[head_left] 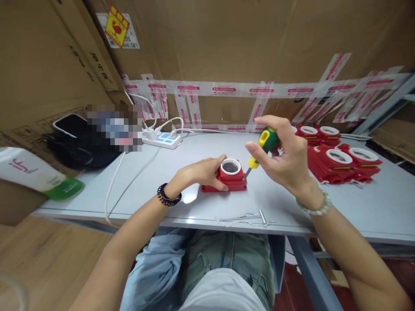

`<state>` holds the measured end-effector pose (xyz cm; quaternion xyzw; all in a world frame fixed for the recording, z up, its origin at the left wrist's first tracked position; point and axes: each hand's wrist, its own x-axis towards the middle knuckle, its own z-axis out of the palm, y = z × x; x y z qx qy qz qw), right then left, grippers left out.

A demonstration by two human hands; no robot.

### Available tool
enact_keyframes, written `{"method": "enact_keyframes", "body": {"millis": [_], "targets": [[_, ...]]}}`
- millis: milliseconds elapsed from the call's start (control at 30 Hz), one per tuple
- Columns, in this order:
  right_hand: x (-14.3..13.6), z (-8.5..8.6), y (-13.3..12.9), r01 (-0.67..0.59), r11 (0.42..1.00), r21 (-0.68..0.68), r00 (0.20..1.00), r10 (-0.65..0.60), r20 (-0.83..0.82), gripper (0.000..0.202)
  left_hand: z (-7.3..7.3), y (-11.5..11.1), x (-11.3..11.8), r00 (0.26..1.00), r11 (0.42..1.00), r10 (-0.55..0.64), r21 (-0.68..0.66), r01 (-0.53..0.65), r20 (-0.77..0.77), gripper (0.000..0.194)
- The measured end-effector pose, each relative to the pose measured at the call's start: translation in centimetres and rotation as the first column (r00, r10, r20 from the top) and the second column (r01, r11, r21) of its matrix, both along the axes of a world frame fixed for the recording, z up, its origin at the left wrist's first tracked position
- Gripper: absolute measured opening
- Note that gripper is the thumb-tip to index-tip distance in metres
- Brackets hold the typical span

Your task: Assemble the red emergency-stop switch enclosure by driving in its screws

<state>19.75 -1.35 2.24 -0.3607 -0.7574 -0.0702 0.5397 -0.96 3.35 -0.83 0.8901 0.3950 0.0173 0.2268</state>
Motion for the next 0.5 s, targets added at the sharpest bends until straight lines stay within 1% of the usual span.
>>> {"method": "enact_keyframes", "body": {"millis": [33, 100, 133, 200, 233, 267, 300, 333, 400, 433, 467, 500], "targets": [[0.1, 0.0, 0.0, -0.019, 1.0, -0.018, 1.0, 0.019, 0.019, 0.034, 0.0, 0.0, 0.0, 1.0, 1.0, -0.002, -0.004, 0.002, 0.002, 0.056], [0.4, 0.1, 0.0, -0.144, 0.981, -0.128, 0.989, 0.145, -0.004, 0.038, 0.0, 0.0, 0.0, 1.0, 1.0, 0.001, -0.013, -0.001, 0.002, 0.057], [0.6, 0.1, 0.1, -0.233, 0.953, -0.194, 0.972, 0.23, -0.039, 0.04, 0.0, 0.0, 0.0, 1.0, 1.0, 0.007, -0.013, -0.007, -0.003, 0.057], [1.0, 0.3, 0.3, -0.39, 0.87, -0.302, 0.921, 0.373, -0.115, 0.041, 0.0, 0.0, 0.0, 1.0, 1.0, 0.023, -0.007, -0.023, -0.017, 0.058], [1.1, 0.4, 0.3, -0.432, 0.839, -0.331, 0.902, 0.408, -0.141, 0.041, 0.0, 0.0, 0.0, 1.0, 1.0, 0.025, -0.003, -0.025, -0.019, 0.058], [1.0, 0.4, 0.3, -0.438, 0.832, -0.34, 0.899, 0.412, -0.149, 0.042, 0.0, 0.0, 0.0, 1.0, 1.0, 0.02, 0.0, -0.02, -0.017, 0.058], [0.9, 0.5, 0.3, -0.407, 0.854, -0.324, 0.913, 0.381, -0.144, 0.041, 0.0, 0.0, 0.0, 1.0, 1.0, 0.012, 0.0, -0.012, -0.011, 0.057], [0.7, 0.4, 0.2, -0.342, 0.897, -0.281, 0.939, 0.318, -0.129, 0.039, 0.0, 0.0, 0.0, 1.0, 1.0, 0.003, 0.001, -0.003, -0.004, 0.057], [0.1, 0.3, 0.0, -0.153, 0.979, -0.138, 0.987, 0.144, -0.074, 0.033, -0.1, 0.0, 0.0, 1.0, 1.0, -0.005, 0.005, 0.005, 0.001, 0.056], [-0.1, 0.1, 0.0, -0.075, 0.995, -0.063, 0.996, 0.072, -0.045, 0.032, -0.1, 0.0, 0.0, 1.0, 1.0, -0.002, 0.006, 0.002, 0.001, 0.056], [-0.2, 0.0, -0.1, -0.033, 0.999, -0.018, 0.999, 0.033, -0.019, 0.031, -0.1, 0.0, 0.0, 1.0, 1.0, 0.0, 0.005, 0.0, 0.001, 0.056], [-0.2, -0.1, -0.1, -0.033, 0.999, -0.006, 0.999, 0.033, 0.001, 0.031, 0.0, 0.0, 0.0, 1.0, 1.0, 0.001, 0.004, -0.001, 0.003, 0.056]]}}
